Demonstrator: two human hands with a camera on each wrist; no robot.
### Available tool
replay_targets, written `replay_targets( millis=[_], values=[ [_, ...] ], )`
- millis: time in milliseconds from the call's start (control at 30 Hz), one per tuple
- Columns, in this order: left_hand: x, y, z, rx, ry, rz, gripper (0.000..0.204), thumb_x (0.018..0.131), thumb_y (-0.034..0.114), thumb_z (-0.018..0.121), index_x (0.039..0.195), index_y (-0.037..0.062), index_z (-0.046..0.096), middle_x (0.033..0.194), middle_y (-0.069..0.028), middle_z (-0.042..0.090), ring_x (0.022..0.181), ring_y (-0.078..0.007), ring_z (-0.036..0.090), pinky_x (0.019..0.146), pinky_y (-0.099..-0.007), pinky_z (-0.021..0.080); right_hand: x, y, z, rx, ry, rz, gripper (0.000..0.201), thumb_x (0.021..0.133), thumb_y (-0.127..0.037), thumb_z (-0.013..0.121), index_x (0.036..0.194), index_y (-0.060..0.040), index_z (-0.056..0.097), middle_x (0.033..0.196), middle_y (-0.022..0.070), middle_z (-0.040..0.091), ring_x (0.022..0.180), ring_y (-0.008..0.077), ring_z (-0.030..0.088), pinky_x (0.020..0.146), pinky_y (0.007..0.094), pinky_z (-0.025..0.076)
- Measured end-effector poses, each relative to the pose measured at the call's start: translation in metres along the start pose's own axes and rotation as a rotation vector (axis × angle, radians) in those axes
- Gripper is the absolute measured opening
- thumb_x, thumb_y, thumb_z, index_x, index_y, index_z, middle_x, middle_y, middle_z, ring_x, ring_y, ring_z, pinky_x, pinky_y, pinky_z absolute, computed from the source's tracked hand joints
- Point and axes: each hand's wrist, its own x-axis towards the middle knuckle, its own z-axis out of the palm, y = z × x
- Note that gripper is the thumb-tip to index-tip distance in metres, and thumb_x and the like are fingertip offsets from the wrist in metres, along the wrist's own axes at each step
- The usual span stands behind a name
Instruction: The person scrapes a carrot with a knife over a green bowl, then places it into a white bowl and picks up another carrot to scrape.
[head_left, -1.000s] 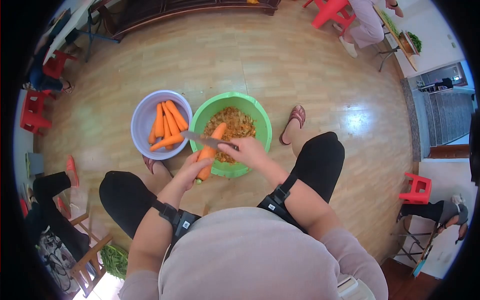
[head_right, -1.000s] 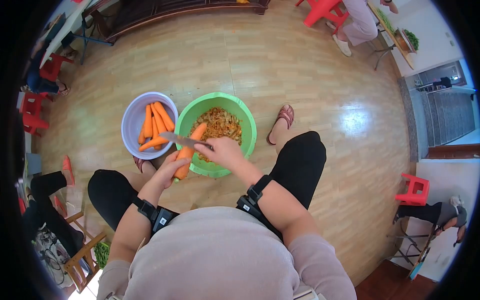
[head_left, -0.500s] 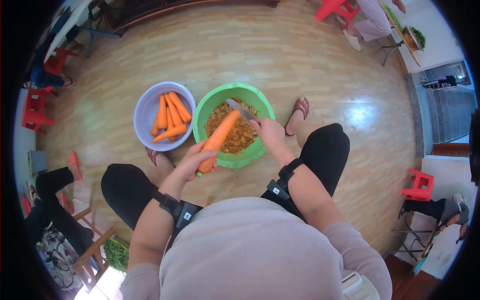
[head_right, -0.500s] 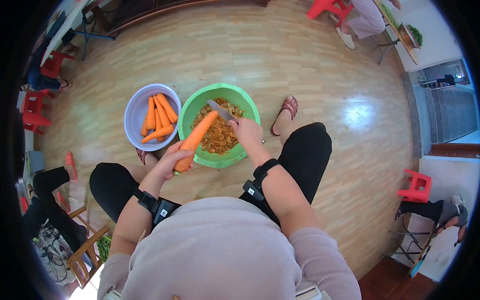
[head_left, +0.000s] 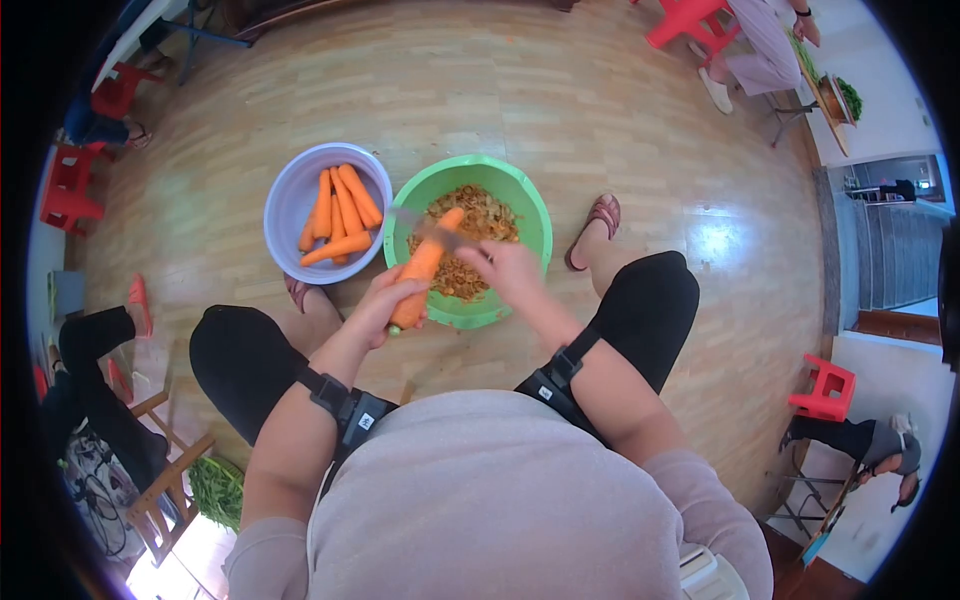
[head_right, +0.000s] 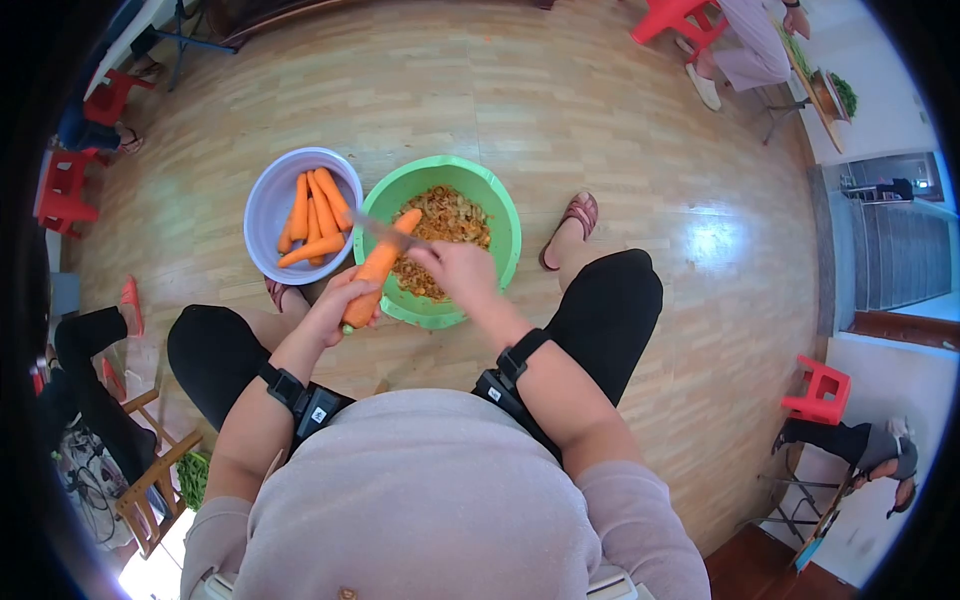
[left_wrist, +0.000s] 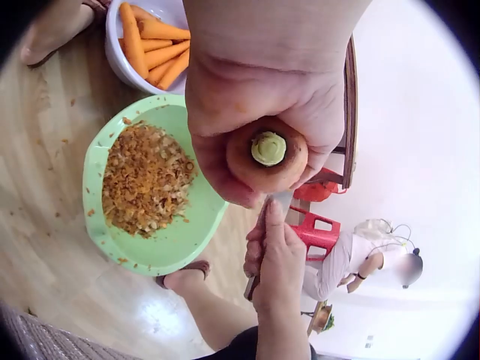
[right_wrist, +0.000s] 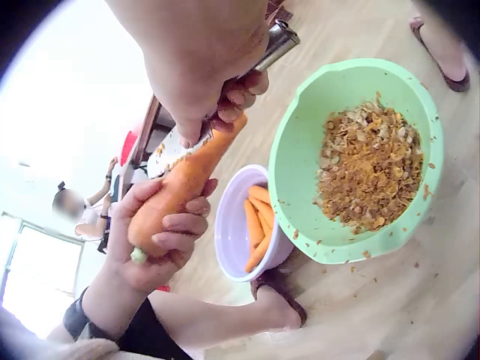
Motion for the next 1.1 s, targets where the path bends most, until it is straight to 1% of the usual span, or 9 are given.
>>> replay_targets(
  millis=[33,133,233,367,433,567,633,733,1100],
  values=[
    [0.0,0.001,0.0,-0.003,-0.022,0.001,0.039,0.085,0.02,0.056,0.119,0.003,0.045,0.087,-0.0067,0.053,0.064,-0.016,0.059,0.049,-0.0285,0.049,0.007,0.009,-0.001,-0.032,0.076,0.069,0.045,0.087,-0.051,0.051,0.08,-0.0108,0.068,0.067,0.0145,0.063,0.063,0.0333,0.063,0.055,0.0426,0.049],
    [-0.001,-0.001,-0.003,-0.023,-0.068,-0.003,0.04,0.085,0.02,0.056,0.119,0.0024,0.045,0.087,-0.0077,0.053,0.064,-0.0166,0.059,0.049,-0.0286,0.049,0.014,0.032,-0.017,-0.184,0.1,0.21,0.046,0.088,-0.052,0.049,0.081,-0.0105,0.068,0.069,0.015,0.064,0.065,0.0336,0.063,0.057,0.0431,0.05],
    [-0.001,0.001,-0.004,-0.108,-0.065,0.027,0.041,0.085,0.022,0.057,0.118,0.0015,0.045,0.087,-0.0087,0.053,0.064,-0.0171,0.059,0.048,-0.0288,0.049,0.013,0.029,-0.018,-0.196,0.095,0.296,0.045,0.089,-0.05,0.049,0.083,-0.0097,0.067,0.07,0.0149,0.064,0.066,0.0334,0.063,0.057,0.0429,0.05],
    [0.003,-0.003,-0.011,-0.201,0.005,0.036,0.041,0.084,0.022,0.058,0.116,0.0003,0.044,0.084,-0.0103,0.053,0.063,-0.0186,0.059,0.048,-0.0304,0.05,0.007,0.002,-0.016,-0.079,0.13,0.137,0.045,0.089,-0.05,0.05,0.084,-0.0094,0.067,0.071,0.015,0.064,0.066,0.0335,0.063,0.058,0.0426,0.049],
    [0.004,-0.004,-0.013,-0.221,-0.007,0.034,0.039,0.084,0.024,0.058,0.112,0.0006,0.045,0.084,-0.0109,0.054,0.064,-0.0188,0.059,0.047,-0.0305,0.05,0.004,-0.008,-0.012,0.035,0.033,0.026,0.044,0.089,-0.05,0.05,0.083,-0.0092,0.067,0.07,0.0152,0.064,0.066,0.0342,0.062,0.057,0.0429,0.049],
    [0.002,-0.004,-0.016,-0.29,-0.064,0.022,0.037,0.084,0.025,0.058,0.11,0.0009,0.045,0.084,-0.0113,0.054,0.063,-0.0192,0.06,0.047,-0.0301,0.049,0.006,0.002,-0.004,0.113,0.105,0.035,0.044,0.089,-0.05,0.051,0.082,-0.0097,0.067,0.07,0.0152,0.063,0.065,0.0347,0.062,0.056,0.043,0.048],
    [0.003,-0.004,-0.019,-0.266,-0.121,0.026,0.038,0.084,0.024,0.058,0.11,0.0005,0.045,0.083,-0.0114,0.054,0.062,-0.0196,0.06,0.046,-0.0298,0.049,0.011,0.013,-0.014,-0.098,0.102,0.159,0.043,0.089,-0.049,0.05,0.082,-0.0098,0.067,0.07,0.0155,0.063,0.066,0.0348,0.062,0.057,0.0433,0.048],
    [-0.003,0.001,-0.014,-0.209,-0.12,0.03,0.038,0.083,0.023,0.058,0.11,-0.0002,0.046,0.082,-0.0113,0.054,0.061,-0.0197,0.06,0.046,-0.0297,0.048,0.014,0.023,-0.017,-0.175,0.085,0.247,0.044,0.09,-0.049,0.049,0.081,-0.0089,0.065,0.069,0.0165,0.063,0.066,0.0354,0.062,0.058,0.0447,0.048],
    [0.0,0.0,-0.013,-0.221,-0.097,0.067,0.038,0.084,0.023,0.057,0.112,0.0,0.046,0.084,-0.0103,0.055,0.062,-0.0182,0.059,0.047,-0.0293,0.049,0.007,-0.003,-0.024,-0.056,0.126,0.134,0.045,0.09,-0.047,0.049,0.076,-0.0063,0.061,0.064,0.0169,0.06,0.061,0.0367,0.06,0.054,0.0459,0.046]
  ],
)
